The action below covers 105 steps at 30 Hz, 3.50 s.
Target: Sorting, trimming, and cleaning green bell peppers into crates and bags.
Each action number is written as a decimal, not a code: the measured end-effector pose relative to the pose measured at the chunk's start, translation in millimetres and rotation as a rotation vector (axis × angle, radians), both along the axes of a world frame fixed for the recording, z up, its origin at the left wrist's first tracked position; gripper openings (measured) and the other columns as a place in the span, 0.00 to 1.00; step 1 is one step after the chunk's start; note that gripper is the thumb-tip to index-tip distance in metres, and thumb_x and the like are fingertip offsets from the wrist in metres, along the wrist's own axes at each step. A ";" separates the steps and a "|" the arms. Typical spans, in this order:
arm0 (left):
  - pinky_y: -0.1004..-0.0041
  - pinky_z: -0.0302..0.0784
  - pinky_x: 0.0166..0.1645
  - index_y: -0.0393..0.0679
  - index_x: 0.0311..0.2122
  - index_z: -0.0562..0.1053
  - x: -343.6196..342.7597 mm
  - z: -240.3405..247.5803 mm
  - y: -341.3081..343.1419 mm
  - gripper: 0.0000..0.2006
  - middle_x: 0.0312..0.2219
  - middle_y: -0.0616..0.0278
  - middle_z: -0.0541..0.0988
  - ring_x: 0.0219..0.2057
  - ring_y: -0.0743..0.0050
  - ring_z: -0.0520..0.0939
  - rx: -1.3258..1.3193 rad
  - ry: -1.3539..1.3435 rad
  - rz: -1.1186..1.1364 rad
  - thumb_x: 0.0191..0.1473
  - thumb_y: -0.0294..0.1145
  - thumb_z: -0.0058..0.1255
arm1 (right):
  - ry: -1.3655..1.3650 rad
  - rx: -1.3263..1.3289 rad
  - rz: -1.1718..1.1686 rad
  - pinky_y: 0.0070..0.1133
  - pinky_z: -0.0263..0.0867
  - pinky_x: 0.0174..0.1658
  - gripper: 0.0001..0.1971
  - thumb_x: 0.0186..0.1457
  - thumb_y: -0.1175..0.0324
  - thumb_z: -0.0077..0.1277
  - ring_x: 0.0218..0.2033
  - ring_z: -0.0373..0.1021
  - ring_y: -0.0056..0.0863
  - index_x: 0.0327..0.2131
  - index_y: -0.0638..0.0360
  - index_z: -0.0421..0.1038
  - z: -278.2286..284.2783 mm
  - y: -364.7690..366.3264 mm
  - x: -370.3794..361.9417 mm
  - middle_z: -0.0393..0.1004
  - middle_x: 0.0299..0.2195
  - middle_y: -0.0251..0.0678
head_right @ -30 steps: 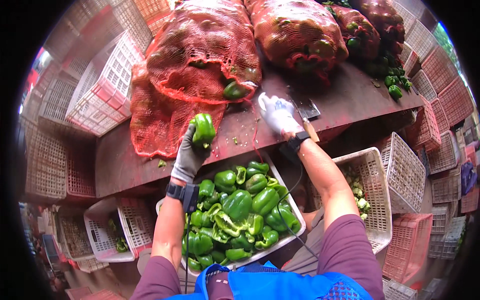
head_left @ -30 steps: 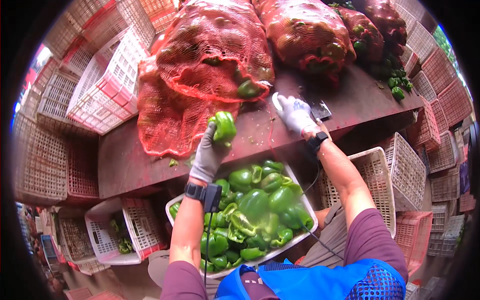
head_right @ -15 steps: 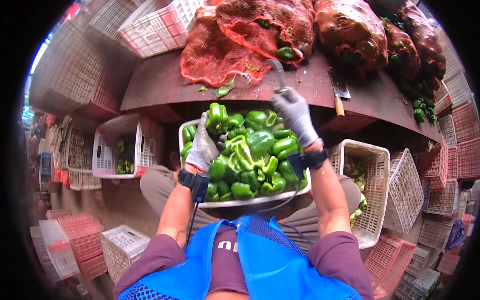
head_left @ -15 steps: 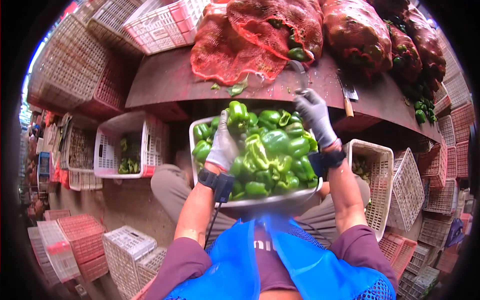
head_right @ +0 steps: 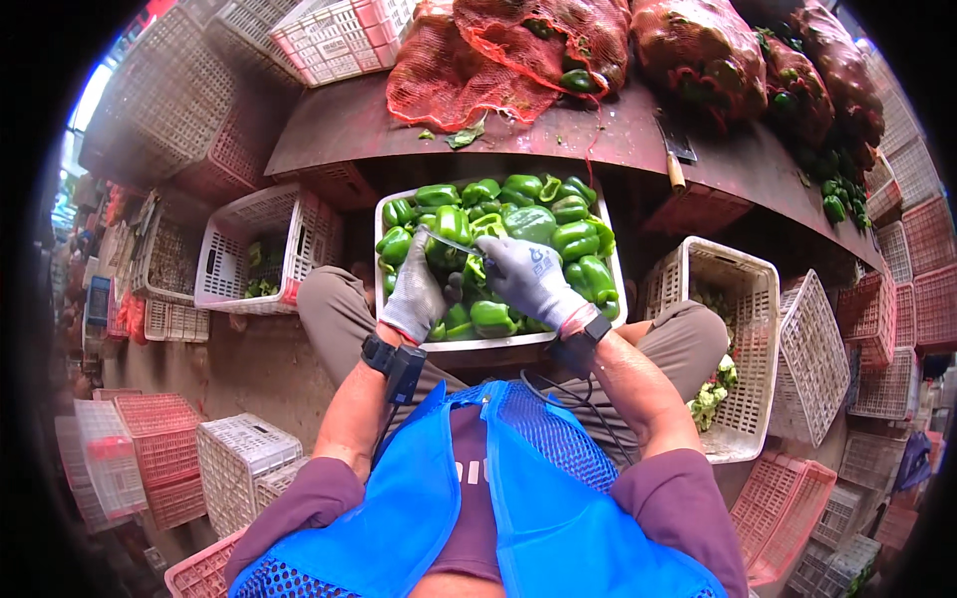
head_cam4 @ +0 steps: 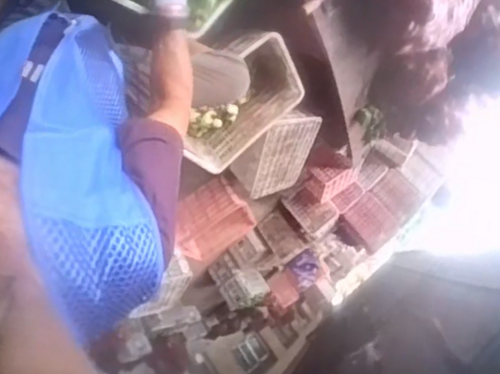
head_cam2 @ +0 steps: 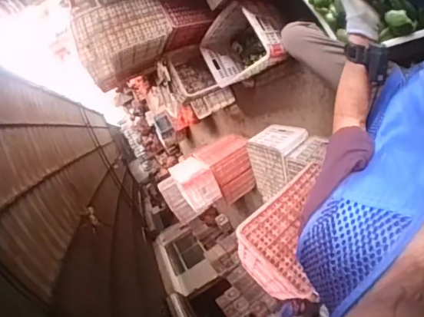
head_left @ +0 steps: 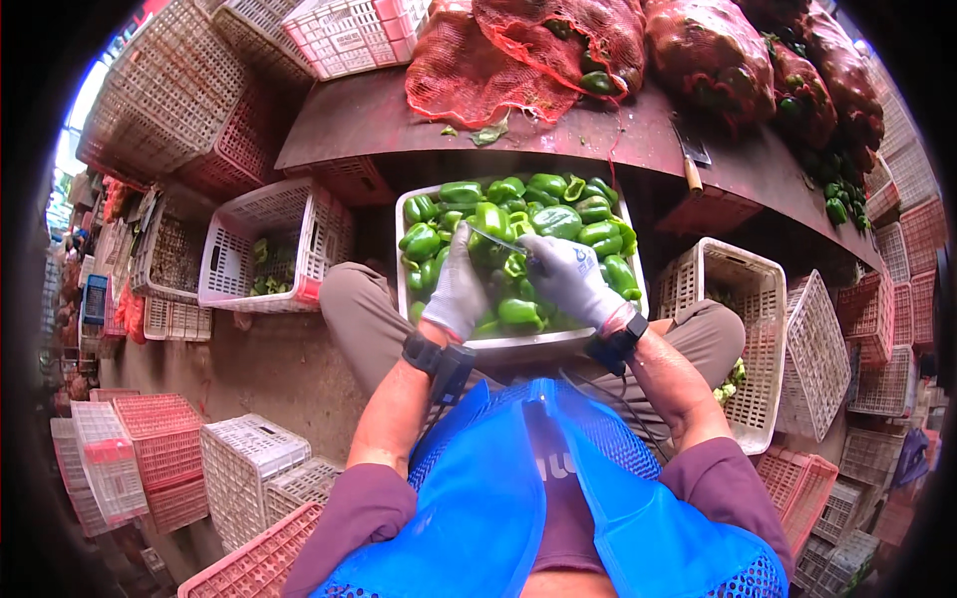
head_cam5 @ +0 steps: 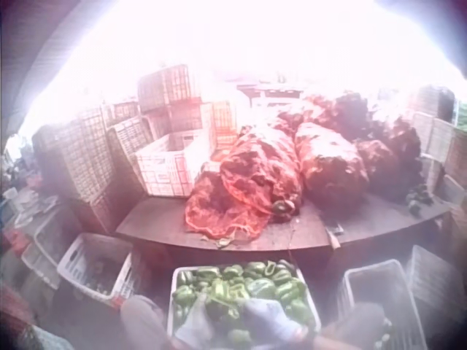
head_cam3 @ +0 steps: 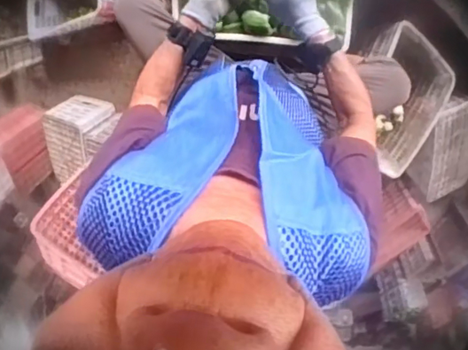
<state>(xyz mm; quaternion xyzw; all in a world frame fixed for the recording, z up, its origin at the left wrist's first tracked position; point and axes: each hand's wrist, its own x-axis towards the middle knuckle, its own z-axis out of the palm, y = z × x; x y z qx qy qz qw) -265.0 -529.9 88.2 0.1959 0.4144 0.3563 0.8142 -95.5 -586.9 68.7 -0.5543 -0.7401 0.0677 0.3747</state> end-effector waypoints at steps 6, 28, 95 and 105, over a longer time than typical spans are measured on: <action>0.83 0.64 0.18 0.57 0.37 0.74 -5.7 -20.6 -11.3 0.23 0.26 0.72 0.76 0.17 0.79 0.70 -0.099 0.023 -0.013 0.51 0.65 0.49 | -0.091 -0.053 -0.026 0.35 0.67 0.31 0.17 0.46 0.70 0.52 0.30 0.72 0.43 0.43 0.55 0.68 -12.7 -18.5 -11.0 0.73 0.28 0.41; 0.78 0.56 0.17 0.52 0.34 0.71 -55.6 -80.6 -21.2 0.19 0.22 0.70 0.72 0.14 0.77 0.64 -0.296 -0.103 -0.011 0.56 0.57 0.46 | -0.067 -0.401 0.088 0.39 0.67 0.31 0.27 0.50 0.68 0.49 0.29 0.74 0.47 0.55 0.57 0.59 -55.6 -14.9 -41.7 0.76 0.28 0.45; 0.71 0.71 0.54 0.40 0.61 0.58 7.5 -16.0 -33.5 0.32 0.50 0.57 0.70 0.48 0.69 0.74 0.443 -0.324 -0.197 0.50 0.25 0.50 | 1.248 -0.595 -0.207 0.14 0.63 0.27 0.12 0.49 0.67 0.57 0.24 0.66 0.11 0.36 0.63 0.73 -5.3 -38.9 -21.6 0.74 0.26 0.28; 0.69 0.76 0.42 0.42 0.49 0.69 -6.5 -20.4 -8.5 0.19 0.40 0.59 0.77 0.37 0.70 0.79 0.253 -0.302 -0.274 0.51 0.31 0.50 | 1.663 -0.701 0.259 0.11 0.55 0.23 0.10 0.51 0.68 0.59 0.21 0.62 0.09 0.37 0.58 0.73 -2.0 -37.8 5.0 0.71 0.24 0.24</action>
